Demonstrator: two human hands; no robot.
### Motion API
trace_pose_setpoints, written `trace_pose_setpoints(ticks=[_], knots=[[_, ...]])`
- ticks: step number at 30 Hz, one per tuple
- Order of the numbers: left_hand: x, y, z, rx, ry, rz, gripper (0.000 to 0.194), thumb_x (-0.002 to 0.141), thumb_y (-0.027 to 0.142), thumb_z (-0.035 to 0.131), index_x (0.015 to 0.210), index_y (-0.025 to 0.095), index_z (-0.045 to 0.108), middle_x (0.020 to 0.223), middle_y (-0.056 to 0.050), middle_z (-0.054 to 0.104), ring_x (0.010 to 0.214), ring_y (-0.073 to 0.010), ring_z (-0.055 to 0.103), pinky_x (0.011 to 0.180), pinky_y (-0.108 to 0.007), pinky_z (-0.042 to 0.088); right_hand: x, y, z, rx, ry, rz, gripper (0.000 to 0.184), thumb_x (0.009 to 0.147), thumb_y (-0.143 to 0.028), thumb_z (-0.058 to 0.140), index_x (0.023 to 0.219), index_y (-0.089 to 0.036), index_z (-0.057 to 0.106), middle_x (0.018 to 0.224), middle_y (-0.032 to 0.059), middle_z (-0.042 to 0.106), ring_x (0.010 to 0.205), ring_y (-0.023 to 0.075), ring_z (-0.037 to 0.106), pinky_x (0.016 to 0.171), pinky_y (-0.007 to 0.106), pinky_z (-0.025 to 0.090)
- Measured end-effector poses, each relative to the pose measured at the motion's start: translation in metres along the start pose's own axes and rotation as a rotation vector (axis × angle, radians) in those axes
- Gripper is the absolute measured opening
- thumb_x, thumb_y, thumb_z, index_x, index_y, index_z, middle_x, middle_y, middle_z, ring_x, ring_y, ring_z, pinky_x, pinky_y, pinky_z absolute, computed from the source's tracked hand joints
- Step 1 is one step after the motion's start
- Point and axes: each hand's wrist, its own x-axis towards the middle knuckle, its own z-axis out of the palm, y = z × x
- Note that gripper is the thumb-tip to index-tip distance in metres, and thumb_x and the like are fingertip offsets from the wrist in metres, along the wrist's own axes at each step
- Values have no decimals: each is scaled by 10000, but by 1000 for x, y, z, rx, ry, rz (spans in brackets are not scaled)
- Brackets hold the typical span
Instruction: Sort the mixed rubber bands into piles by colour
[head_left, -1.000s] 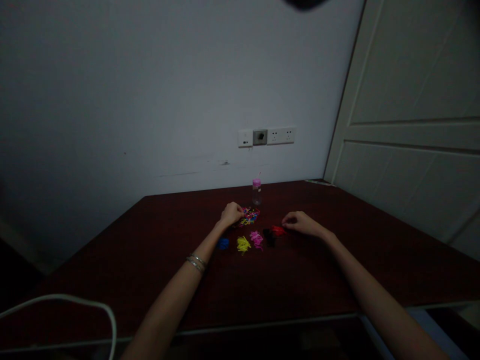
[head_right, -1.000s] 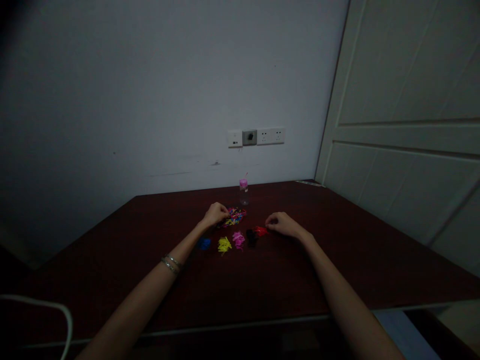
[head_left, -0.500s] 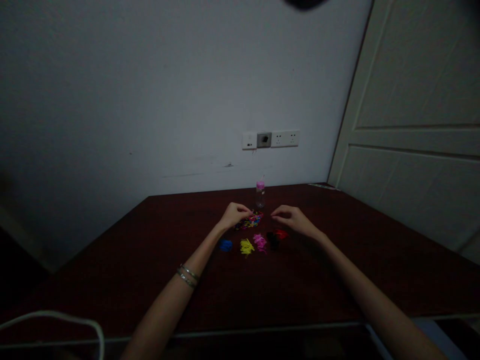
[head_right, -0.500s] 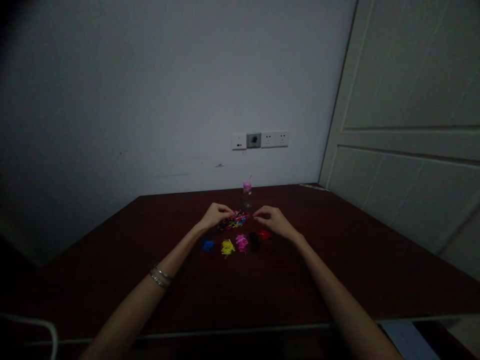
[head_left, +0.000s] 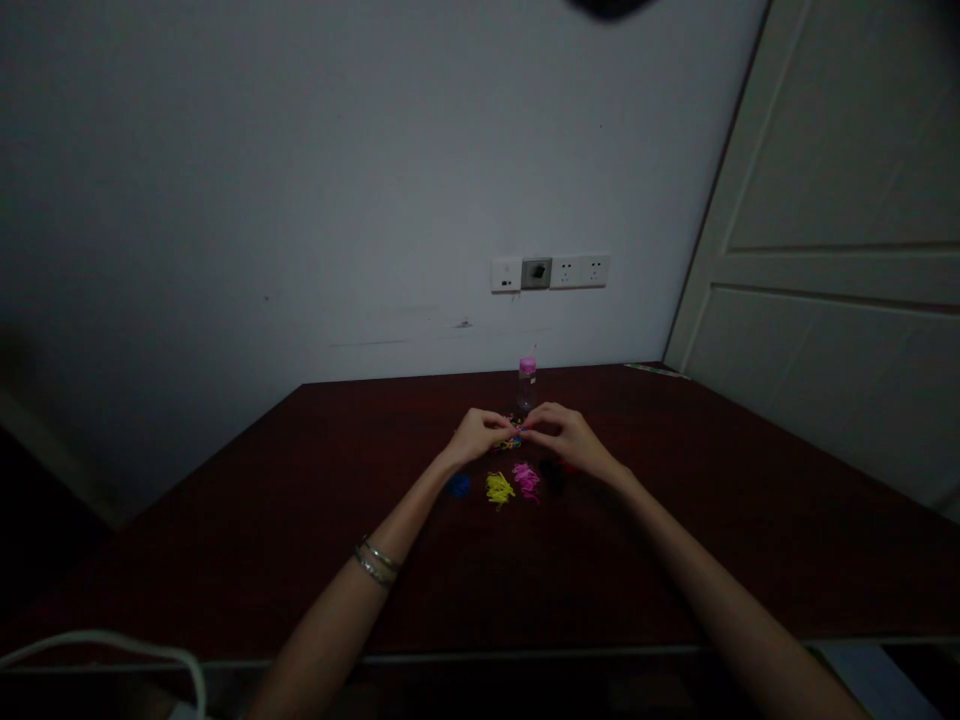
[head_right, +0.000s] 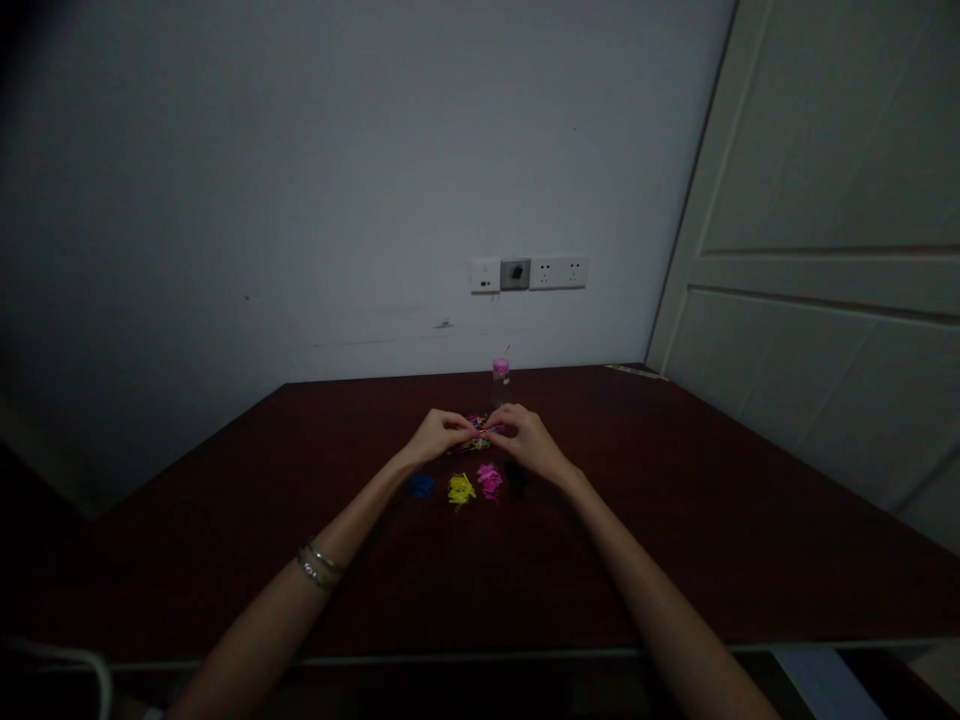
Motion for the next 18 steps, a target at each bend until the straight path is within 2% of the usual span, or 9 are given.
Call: trace_pose_setpoints(ticks=[9,18], knots=[[-2,4,0,-18,-44,30,312,635,368,636,731,77,697,626,-43,630,557,-93,500,531,-199,361,-3,0,6,27,-9,-3,140,748,-324,602,802,-210,663,850,45,625,831,173,550,774,332,424],[-1,2,-1,4,-87,-21,297,648,351,642,771,88,701,654,-53,638,555,-88,491,503,-191,346,-3,5,6,37,-16,-16,160,751,-352,592,780,-214,667,859,50,613,837,179,551,767,335,435]])
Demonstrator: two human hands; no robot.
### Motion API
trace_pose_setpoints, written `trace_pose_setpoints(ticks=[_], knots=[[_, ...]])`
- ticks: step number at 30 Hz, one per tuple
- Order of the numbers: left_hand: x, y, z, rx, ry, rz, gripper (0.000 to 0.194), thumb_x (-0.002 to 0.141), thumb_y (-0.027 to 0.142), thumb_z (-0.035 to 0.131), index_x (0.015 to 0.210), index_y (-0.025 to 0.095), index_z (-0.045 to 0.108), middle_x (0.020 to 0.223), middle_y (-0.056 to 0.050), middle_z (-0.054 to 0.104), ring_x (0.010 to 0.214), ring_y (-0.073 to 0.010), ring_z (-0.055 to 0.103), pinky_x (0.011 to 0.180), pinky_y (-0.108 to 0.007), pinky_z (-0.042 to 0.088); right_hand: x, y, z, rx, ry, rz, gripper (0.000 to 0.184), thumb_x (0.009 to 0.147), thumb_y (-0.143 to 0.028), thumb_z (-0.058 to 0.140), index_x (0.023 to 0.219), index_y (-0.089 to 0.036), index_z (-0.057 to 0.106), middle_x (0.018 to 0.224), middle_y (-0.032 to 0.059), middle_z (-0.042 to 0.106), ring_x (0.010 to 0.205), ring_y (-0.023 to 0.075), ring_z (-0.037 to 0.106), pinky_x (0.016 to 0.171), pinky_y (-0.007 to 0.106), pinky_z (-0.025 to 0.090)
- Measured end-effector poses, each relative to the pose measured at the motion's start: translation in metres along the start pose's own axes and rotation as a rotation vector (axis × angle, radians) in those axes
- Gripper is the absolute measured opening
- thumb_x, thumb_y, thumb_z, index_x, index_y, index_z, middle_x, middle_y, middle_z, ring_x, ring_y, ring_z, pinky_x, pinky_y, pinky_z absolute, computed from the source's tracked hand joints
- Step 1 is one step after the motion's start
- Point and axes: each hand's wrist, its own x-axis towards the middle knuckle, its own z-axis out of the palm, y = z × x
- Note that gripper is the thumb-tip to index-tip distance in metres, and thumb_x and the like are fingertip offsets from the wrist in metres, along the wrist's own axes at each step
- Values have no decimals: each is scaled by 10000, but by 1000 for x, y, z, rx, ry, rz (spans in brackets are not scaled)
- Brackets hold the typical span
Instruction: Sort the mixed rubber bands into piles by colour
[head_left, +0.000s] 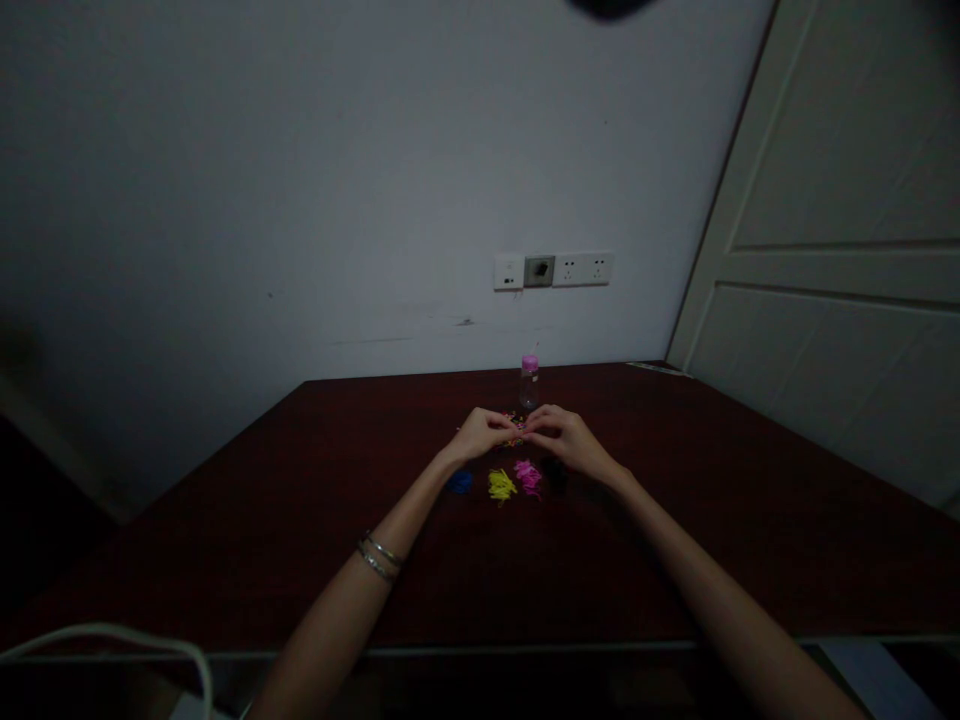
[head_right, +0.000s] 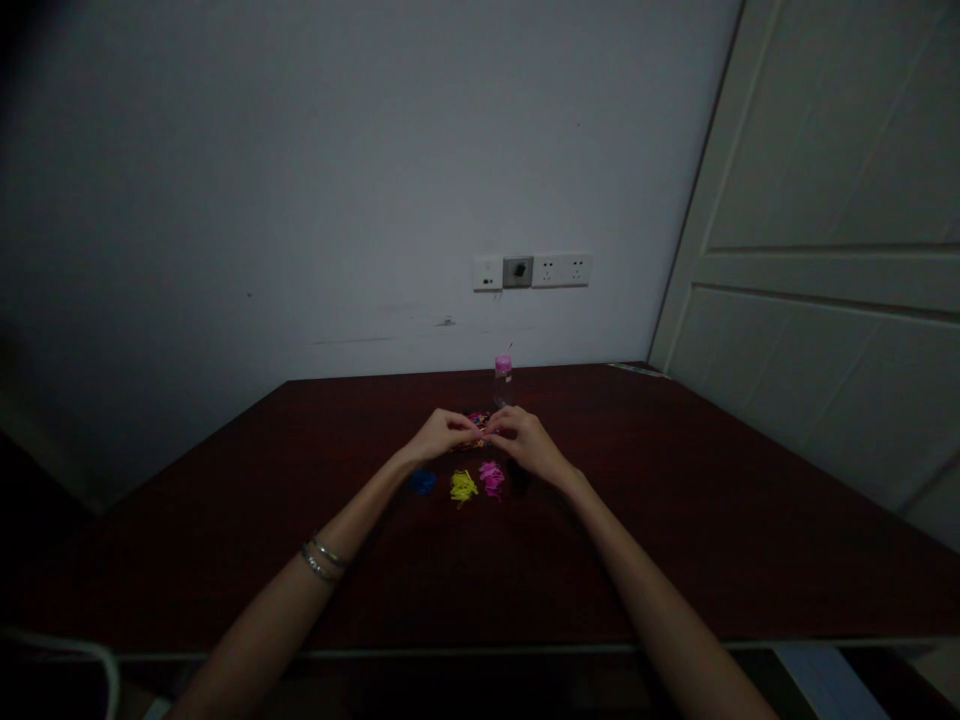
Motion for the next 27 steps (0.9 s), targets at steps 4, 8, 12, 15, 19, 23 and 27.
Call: trace_pose_setpoints(ticks=[4,8,12,15,19,23,27], knots=[[-1,-1,0,-15,-6,-14,304,650,358,641,782,91,702,660,-55,640,555,-88,491,502,-192,346,1,-3,-1,-2,-22,7,169,754,-357,584,774,-212,668,866,52,606,844,181,551,771,339,437],[0,-4,-1,-32,12,-36,310,642,359,644,777,85,699,639,-45,631,526,-78,476,481,-185,335,0,5,-6,-35,-12,44,183,744,-363,588,757,-200,670,872,53,596,833,175,555,761,320,441],[3,-15,-7,-40,85,-92,304,647,342,634,794,83,695,575,-24,601,460,-58,424,441,-180,301,-8,31,-25,-67,2,139,206,713,-381,603,731,-186,668,901,58,589,846,176,560,771,303,441],[7,-26,-15,-25,163,-155,301,652,335,626,804,84,694,518,-9,570,427,-49,388,430,-181,287,-18,53,-43,-72,-67,263,228,676,-400,618,699,-179,667,895,58,606,834,181,571,768,294,445],[10,-41,-23,-53,238,-203,284,643,325,628,778,83,688,470,6,533,407,-44,369,424,-180,285,-29,68,-59,-56,-192,405,242,655,-403,618,695,-170,670,827,50,641,789,184,588,724,283,455],[7,-47,-28,-84,276,-231,256,637,303,627,749,79,681,424,24,489,378,-33,327,401,-175,254,-34,72,-63,-44,-275,462,237,659,-394,609,700,-167,667,777,43,657,765,183,592,710,285,456],[4,-46,-30,-73,298,-245,257,635,303,619,749,81,682,396,36,455,364,-31,302,390,-177,231,-37,78,-61,-60,-293,489,265,659,-407,601,705,-155,671,753,46,661,730,174,590,683,280,451]])
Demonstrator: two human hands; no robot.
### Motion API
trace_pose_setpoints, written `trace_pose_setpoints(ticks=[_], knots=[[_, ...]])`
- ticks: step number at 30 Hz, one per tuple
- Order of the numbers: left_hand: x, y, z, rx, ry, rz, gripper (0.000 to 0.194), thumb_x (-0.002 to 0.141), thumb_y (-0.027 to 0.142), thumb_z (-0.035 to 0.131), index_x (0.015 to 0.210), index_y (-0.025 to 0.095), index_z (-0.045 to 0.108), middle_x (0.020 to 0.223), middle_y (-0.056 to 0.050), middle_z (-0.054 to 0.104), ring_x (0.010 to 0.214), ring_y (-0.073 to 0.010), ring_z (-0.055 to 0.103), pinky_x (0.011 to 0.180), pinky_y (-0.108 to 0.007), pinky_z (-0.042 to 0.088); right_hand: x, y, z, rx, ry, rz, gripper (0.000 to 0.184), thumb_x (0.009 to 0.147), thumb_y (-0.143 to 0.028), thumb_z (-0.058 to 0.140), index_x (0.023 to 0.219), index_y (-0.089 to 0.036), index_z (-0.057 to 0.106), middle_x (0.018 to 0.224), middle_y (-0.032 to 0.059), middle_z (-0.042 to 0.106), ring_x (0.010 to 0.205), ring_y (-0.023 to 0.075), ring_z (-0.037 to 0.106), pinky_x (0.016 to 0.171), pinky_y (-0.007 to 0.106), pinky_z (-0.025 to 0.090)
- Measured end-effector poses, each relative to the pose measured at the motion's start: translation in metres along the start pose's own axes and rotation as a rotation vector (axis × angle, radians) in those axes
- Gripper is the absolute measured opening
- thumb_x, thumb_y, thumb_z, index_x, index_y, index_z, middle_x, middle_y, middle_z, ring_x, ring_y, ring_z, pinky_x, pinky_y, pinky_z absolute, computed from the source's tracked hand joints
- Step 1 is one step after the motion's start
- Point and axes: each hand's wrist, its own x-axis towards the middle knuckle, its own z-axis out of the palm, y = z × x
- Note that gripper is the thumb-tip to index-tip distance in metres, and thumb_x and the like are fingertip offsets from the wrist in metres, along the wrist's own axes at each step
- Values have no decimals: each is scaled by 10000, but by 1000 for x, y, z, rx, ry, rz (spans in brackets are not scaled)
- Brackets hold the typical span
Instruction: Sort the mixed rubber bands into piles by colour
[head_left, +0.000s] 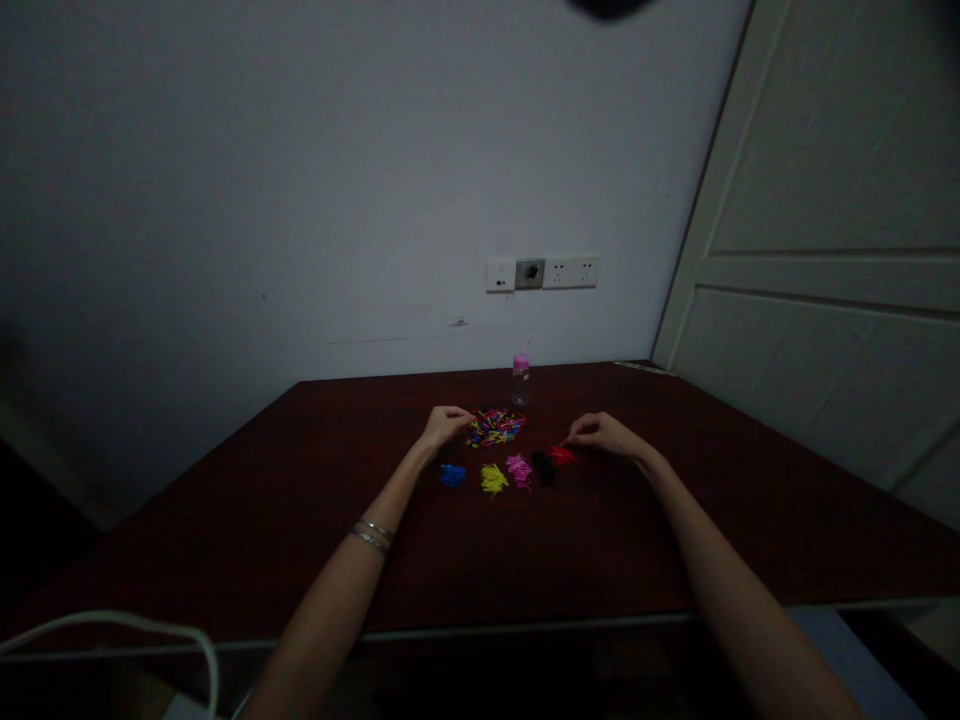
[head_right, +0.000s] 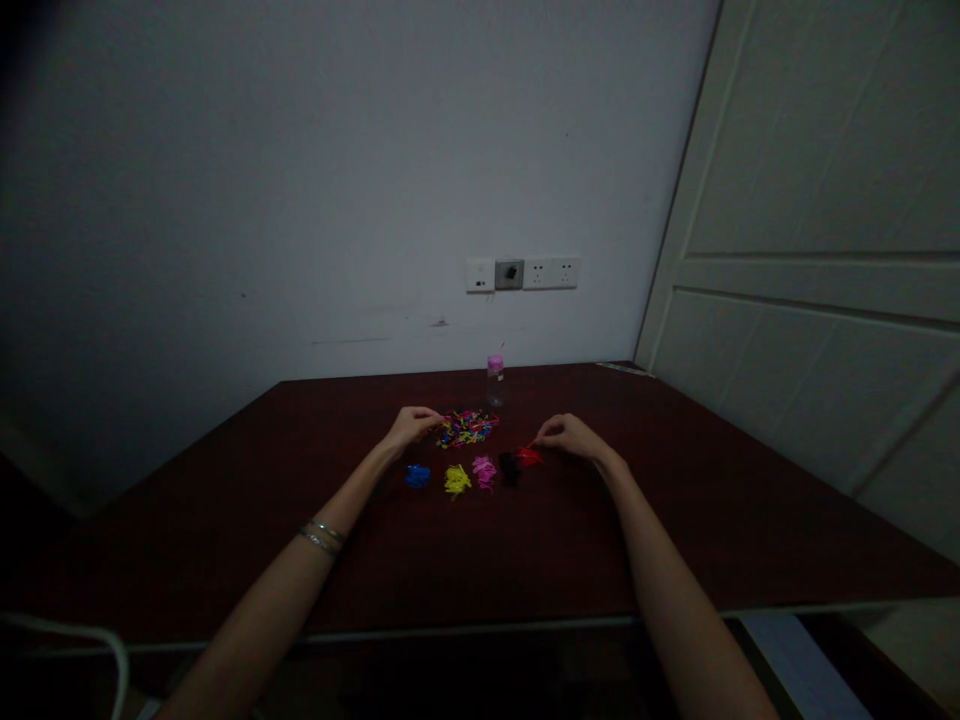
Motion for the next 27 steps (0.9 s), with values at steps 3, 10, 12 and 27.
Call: trace_pose_setpoints(ticks=[3,10,12,27], knots=[[1,-2,-2,25,16,-1,261,640,302,610,762,84,684,400,35,457,362,-31,302,391,-177,231,2,6,1,-11,-6,25,272,649,-403,605,714,-147,674,753,46,663,712,168,588,659,268,446],[11,-15,-12,108,61,9,251,657,284,601,780,81,684,496,-7,568,404,-54,392,419,-179,298,0,13,0,14,-15,101,295,623,-371,622,808,-149,679,771,41,674,682,165,587,610,253,440],[14,-18,-16,152,71,36,220,659,252,598,760,79,688,581,-39,624,485,-78,484,488,-184,365,-1,13,-1,10,12,122,296,631,-368,611,814,-146,679,785,46,677,695,169,591,614,251,440],[6,-32,-35,969,-55,135,309,809,343,468,1085,264,583,1119,-69,522,977,-196,533,799,-269,417,2,2,10,-67,119,96,270,663,-295,520,793,-128,688,808,58,681,755,193,599,698,254,431]])
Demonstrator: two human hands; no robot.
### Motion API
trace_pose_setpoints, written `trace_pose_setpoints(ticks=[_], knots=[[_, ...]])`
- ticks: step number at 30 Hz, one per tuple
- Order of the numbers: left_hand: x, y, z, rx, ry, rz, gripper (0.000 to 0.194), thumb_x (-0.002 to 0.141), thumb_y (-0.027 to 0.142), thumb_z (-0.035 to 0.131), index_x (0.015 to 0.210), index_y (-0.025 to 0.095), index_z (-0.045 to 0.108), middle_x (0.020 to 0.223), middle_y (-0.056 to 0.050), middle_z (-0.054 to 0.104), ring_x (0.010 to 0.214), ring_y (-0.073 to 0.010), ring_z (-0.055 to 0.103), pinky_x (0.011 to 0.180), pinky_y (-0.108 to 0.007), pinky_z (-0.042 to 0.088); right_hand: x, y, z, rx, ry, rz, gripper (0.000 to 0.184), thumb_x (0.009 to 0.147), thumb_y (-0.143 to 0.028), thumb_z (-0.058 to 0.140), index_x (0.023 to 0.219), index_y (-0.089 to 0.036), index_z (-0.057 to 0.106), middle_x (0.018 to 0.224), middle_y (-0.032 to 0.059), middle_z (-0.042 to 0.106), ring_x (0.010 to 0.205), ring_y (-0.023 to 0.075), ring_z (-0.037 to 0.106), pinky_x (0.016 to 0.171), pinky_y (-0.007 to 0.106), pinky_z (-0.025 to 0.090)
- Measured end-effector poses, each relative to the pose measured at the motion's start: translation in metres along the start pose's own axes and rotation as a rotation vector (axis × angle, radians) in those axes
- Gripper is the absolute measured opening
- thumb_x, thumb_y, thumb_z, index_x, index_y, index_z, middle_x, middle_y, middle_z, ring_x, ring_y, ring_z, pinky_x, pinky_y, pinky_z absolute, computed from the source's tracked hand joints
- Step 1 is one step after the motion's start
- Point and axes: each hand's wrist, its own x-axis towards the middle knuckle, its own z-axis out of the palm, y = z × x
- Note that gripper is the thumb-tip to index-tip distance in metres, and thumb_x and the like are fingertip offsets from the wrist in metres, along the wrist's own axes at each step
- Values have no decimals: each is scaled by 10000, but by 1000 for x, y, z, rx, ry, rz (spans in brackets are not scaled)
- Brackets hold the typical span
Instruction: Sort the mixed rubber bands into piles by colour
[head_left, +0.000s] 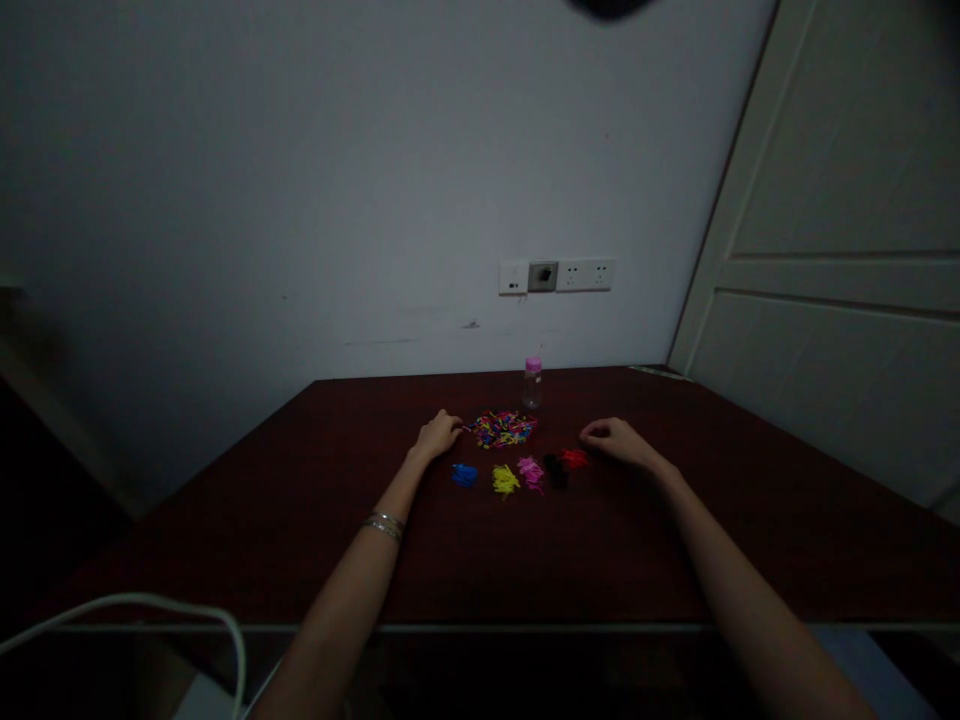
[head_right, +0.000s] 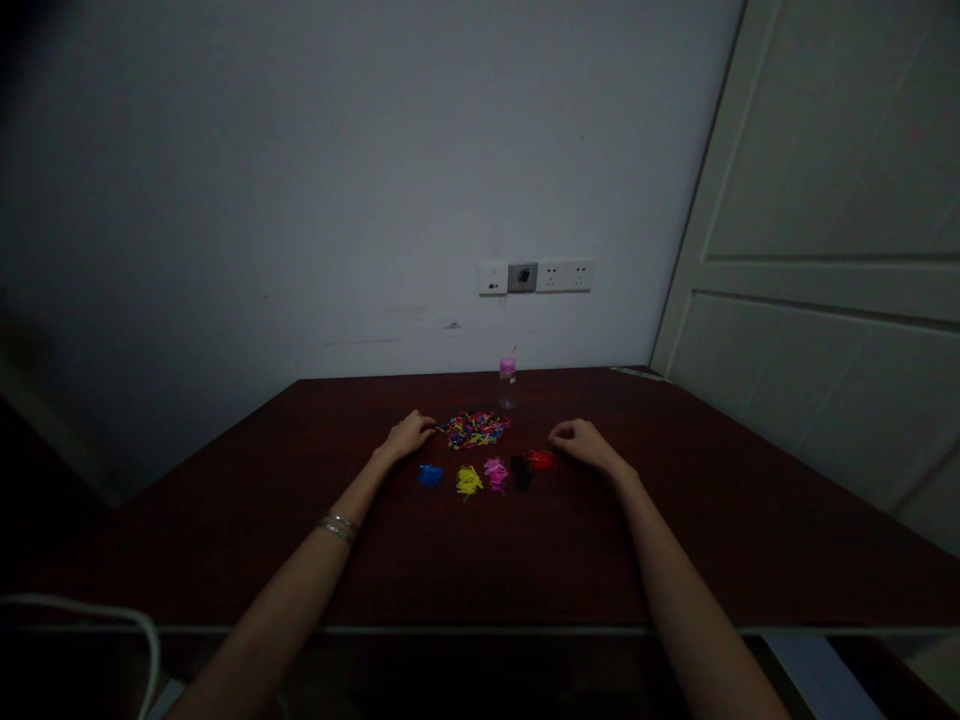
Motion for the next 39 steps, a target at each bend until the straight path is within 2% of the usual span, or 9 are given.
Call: trace_pose_setpoints(ticks=[10,16,22,24,28,33,35,39], knots=[[2,-3,4,-66,79,38,222,791,301,495,924,224,654,1009,-67,541,920,-185,528,760,-258,415,0,-1,3,-28,-2,5,272,685,-295,509,808,-122,679,822,67,680,759,191,600,702,255,424],[7,-6,10,-184,114,40,182,744,255,536,832,187,680,950,-65,582,861,-162,536,739,-235,407,0,1,3,-40,-13,4,270,694,-298,507,815,-129,678,839,65,680,771,189,603,700,249,426],[14,-5,10,-351,159,118,164,682,215,572,765,142,693,854,-62,626,799,-150,555,736,-227,415,0,0,3,-68,3,-26,265,701,-287,497,806,-129,683,832,65,684,770,188,608,707,247,426],[15,3,6,-443,120,191,169,672,218,577,751,127,696,801,-57,640,756,-143,563,706,-221,420,-1,0,4,-70,5,-29,263,703,-281,495,807,-128,683,831,66,685,769,188,609,706,247,428],[9,34,-5,-619,-104,356,201,671,242,582,741,91,694,699,-48,642,653,-121,555,611,-199,412,-1,-1,4,-72,0,-41,263,707,-280,499,815,-125,683,840,71,684,769,187,610,699,247,434],[-7,70,-9,-627,-319,546,196,667,245,602,744,91,697,681,-41,637,637,-101,535,586,-177,386,2,1,4,-79,-14,-36,248,704,-287,512,805,-142,685,842,62,685,780,185,608,721,249,438],[-10,76,-6,-612,-344,562,187,672,237,599,750,98,698,682,-38,639,633,-97,534,581,-174,380,2,2,4,-82,-14,-36,245,705,-287,510,805,-146,684,845,61,685,787,186,608,723,250,436],[-12,80,0,-619,-320,519,170,664,214,596,742,103,699,683,-37,643,613,-99,535,555,-175,376,3,2,4,-82,-9,-35,245,701,-282,512,805,-144,686,841,66,684,783,194,609,724,262,437]])
